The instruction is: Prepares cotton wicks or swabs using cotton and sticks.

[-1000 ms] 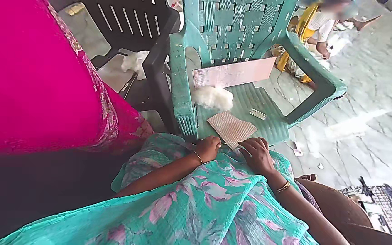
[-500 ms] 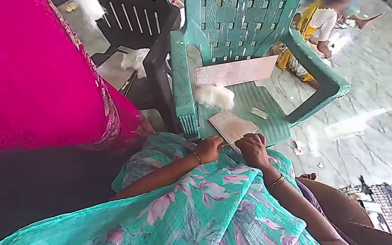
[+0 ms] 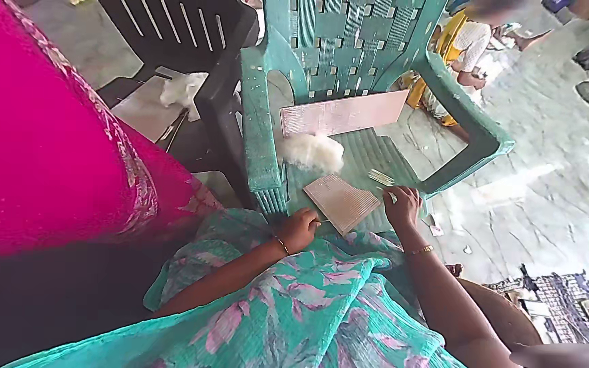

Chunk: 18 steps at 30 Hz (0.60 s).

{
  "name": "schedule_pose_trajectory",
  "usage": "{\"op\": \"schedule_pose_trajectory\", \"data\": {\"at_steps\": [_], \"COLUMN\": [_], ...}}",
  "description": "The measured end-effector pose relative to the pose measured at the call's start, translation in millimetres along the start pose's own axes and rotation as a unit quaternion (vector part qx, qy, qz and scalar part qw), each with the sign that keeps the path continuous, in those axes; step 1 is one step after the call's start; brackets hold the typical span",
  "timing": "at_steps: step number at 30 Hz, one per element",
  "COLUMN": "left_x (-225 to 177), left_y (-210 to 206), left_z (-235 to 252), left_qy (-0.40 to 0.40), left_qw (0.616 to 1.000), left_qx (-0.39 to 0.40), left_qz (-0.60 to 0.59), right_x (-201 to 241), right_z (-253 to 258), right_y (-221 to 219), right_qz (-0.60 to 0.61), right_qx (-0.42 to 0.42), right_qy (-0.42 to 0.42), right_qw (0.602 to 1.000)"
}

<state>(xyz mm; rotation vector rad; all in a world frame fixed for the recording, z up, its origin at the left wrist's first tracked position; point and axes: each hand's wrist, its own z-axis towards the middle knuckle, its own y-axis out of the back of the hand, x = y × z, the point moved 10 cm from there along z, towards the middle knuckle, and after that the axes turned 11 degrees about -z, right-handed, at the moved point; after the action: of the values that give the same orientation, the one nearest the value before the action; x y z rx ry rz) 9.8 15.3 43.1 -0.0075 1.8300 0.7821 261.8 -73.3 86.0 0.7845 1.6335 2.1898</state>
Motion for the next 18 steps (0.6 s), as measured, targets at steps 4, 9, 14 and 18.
{"op": "schedule_pose_trajectory", "data": {"at_steps": [4,9,14,18], "left_x": [4,7,7,7], "left_y": [-2,-2,-4,-4], "left_z": [4,4,7,7], "left_qy": [0.014,0.042,0.029,0.026], "left_qw": [1.000,0.998,0.998,0.998], "left_qx": [0.014,0.042,0.052,0.048], "left_qz": [0.000,0.010,0.010,0.009], "right_x": [-4,-9,-30,-43], "right_z": [33,47,43,31], "right_y": [-28,-43,-25,-12], "right_qz": [-0.035,-0.050,-0.019,0.002], "right_qx": [0.023,0.037,-0.016,-0.032], "right_qy": [-0.025,-0.039,-0.071,-0.093], "right_qw": [0.999,0.997,0.997,0.995]}}
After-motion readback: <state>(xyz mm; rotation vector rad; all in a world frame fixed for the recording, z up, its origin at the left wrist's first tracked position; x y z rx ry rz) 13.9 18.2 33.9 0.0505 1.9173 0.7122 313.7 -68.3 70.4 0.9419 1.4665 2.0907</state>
